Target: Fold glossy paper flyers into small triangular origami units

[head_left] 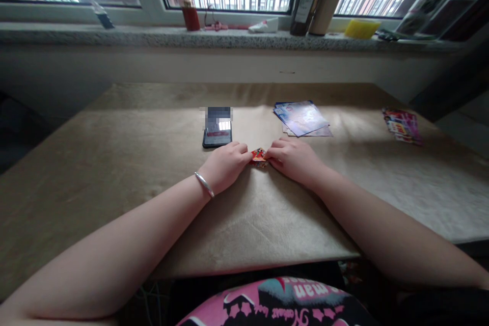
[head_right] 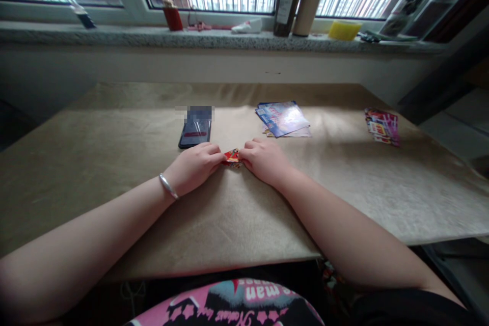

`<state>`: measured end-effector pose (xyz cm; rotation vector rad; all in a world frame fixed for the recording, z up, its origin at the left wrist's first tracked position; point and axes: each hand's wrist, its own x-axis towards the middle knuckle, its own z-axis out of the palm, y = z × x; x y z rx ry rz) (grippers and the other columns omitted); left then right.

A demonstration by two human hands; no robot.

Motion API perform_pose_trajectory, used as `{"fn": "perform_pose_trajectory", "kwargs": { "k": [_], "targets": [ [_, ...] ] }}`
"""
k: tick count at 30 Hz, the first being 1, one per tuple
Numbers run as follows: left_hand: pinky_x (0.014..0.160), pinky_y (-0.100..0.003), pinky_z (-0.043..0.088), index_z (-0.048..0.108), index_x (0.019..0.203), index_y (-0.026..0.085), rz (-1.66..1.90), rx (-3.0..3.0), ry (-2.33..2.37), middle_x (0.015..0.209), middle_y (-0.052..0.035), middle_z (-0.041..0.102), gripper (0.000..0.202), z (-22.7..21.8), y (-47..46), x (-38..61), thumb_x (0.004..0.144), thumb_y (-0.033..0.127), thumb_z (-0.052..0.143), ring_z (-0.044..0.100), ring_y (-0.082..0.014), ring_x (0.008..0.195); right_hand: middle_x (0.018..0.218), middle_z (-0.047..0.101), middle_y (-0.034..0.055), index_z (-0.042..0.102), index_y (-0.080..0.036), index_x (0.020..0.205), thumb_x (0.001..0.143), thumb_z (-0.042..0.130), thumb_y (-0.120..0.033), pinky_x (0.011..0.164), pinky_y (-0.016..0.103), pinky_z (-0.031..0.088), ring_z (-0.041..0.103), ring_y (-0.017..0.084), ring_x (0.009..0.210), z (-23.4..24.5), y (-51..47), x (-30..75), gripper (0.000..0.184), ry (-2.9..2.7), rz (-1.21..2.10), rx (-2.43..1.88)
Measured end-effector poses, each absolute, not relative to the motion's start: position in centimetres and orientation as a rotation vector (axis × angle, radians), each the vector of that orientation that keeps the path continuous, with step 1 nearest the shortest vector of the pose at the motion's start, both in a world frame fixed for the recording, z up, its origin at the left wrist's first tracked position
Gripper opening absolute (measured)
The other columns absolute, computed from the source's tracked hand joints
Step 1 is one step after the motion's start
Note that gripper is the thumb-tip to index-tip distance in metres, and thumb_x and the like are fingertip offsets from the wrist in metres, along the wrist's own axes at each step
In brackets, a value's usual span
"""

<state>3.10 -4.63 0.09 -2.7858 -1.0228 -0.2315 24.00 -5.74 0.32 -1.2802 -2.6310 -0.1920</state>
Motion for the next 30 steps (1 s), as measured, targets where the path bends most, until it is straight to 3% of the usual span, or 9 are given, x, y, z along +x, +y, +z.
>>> {"fn": "perform_pose_trajectory", "kwargs": {
  "k": [12, 19, 24, 30],
  "targets": [
    [0.049, -0.026, 0.033, 0.067, 0.091, 0.02, -0.102, -2.672, -1.09, 0.077, -0.0031, 0.06, 0.016, 1.3, -5.9, 3.1, 0.09, 0.02, 0.051, 0.057, -0.0161, 0.067, 0.08, 0.067, 0.0037, 0.073, -0.025, 0.091, 0.088, 0.049, -0.019, 0.062, 0.028, 0.033, 0.057, 0.015, 0.071, 0.5, -5.9, 24.5, 0.024, -2.675, -0.141, -1.252],
    [0.046, -0.026, 0.028, 0.067, 0.09, 0.02, -0.105, -2.653, -1.062, 0.075, -0.0026, 0.06, 0.015, 1.2, -6.0, 3.0, 0.089, 0.02, 0.051, 0.056, -0.0154, 0.06, 0.079, 0.068, 0.0019, 0.073, -0.027, 0.091, 0.087, 0.049, -0.017, 0.06, 0.028, 0.032, 0.058, 0.015, 0.071, 0.8, -6.2, 24.6, 0.026, -2.695, -0.188, -1.275],
    [0.049, -0.024, 0.033, 0.067, 0.1, 0.023, -0.147, -2.698, -1.028, 0.076, -0.0026, 0.06, 0.019, 1.0, -5.8, 2.7, 0.089, 0.023, 0.051, 0.056, -0.0135, 0.061, 0.081, 0.07, 0.0013, 0.073, -0.027, 0.092, 0.084, 0.05, -0.015, 0.061, 0.027, 0.035, 0.061, 0.016, 0.075, 1.0, -6.2, 24.7, 0.027, -2.687, -0.128, -1.324],
    [0.064, -0.023, 0.043, 0.062, 0.113, 0.034, -0.233, -2.832, -0.839, 0.09, -0.0026, 0.061, 0.031, 0.6, -4.9, 2.0, 0.093, 0.023, 0.043, 0.056, -0.0142, 0.079, 0.085, 0.071, 0.0008, 0.073, -0.028, 0.091, 0.082, 0.053, -0.017, 0.063, 0.027, 0.038, 0.062, 0.017, 0.077, 0.7, -6.2, 25.0, 0.025, -2.62, -0.039, -1.343]
  ]
}}
